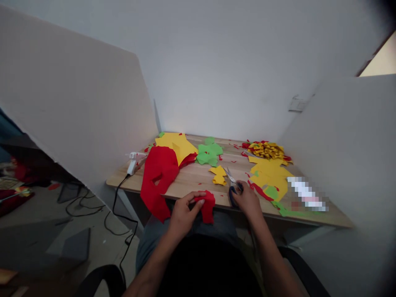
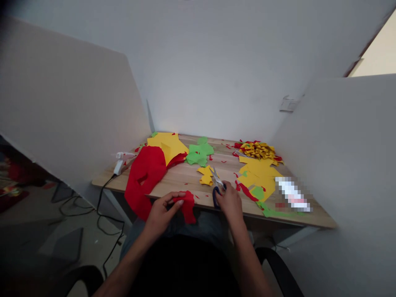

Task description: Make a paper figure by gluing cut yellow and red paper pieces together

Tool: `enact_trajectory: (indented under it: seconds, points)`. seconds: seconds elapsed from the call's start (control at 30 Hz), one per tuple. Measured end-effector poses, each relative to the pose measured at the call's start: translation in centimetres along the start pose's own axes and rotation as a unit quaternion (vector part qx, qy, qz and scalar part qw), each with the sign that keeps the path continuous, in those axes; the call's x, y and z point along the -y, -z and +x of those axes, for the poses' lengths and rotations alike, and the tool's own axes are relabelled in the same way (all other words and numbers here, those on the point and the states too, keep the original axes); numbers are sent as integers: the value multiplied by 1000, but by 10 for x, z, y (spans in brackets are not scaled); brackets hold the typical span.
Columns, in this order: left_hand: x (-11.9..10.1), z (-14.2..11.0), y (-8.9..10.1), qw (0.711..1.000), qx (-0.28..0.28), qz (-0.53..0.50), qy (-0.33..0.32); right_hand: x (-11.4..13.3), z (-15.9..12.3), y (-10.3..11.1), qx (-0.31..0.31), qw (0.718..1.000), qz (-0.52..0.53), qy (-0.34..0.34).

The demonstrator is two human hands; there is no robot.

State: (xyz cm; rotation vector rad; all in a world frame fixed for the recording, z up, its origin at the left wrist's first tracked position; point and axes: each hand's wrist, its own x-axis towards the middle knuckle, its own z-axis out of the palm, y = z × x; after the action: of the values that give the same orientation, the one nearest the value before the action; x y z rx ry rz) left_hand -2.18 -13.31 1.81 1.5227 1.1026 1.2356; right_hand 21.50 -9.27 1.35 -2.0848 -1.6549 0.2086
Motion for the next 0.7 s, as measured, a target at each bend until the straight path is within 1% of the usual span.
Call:
enact_trajectory:
  seconds: [0.1, 0.23, 0.37, 0.47, 0.53, 0.57, 0.6, 0.63, 0.67, 0.7]
  points:
    - [-2, -1, 0, 1000, -3, 4, -4, -12, 23, 1, 3, 997, -73, -14]
    - [-5, -1, -2, 1000, -4, -1, -4, -15, 38, 3, 23, 989, -142, -13]
    - [-5, 0, -3, 1000, 0, -8, -7, -10, 40, 7, 43, 985, -167, -1]
    - [-4, -1, -3, 1000, 8, -19, -9, -3, 26, 19, 45, 986, -160, 5]
    - [-3, -1, -2, 1000, 13, -12, -10, 5, 6, 31, 39, 992, -119, 29]
    - [-3, -2, -2, 1000, 13, -4, -12, 11, -7, 36, 35, 994, -82, 59]
    - [-3, -2, -2, 1000, 12, 3, -16, 17, -20, 40, 13, 993, 40, 111]
    - [-4, -3, -2, 1000, 13, 8, -20, 25, -34, 42, 12, 974, 156, 161]
    - [-6, -3, -3, 1000, 14, 9, -24, 32, -47, 43, 25, 950, 235, 203]
    - [-8, -4, -3, 1000, 16, 7, -26, 39, -59, 42, 35, 933, 276, 230]
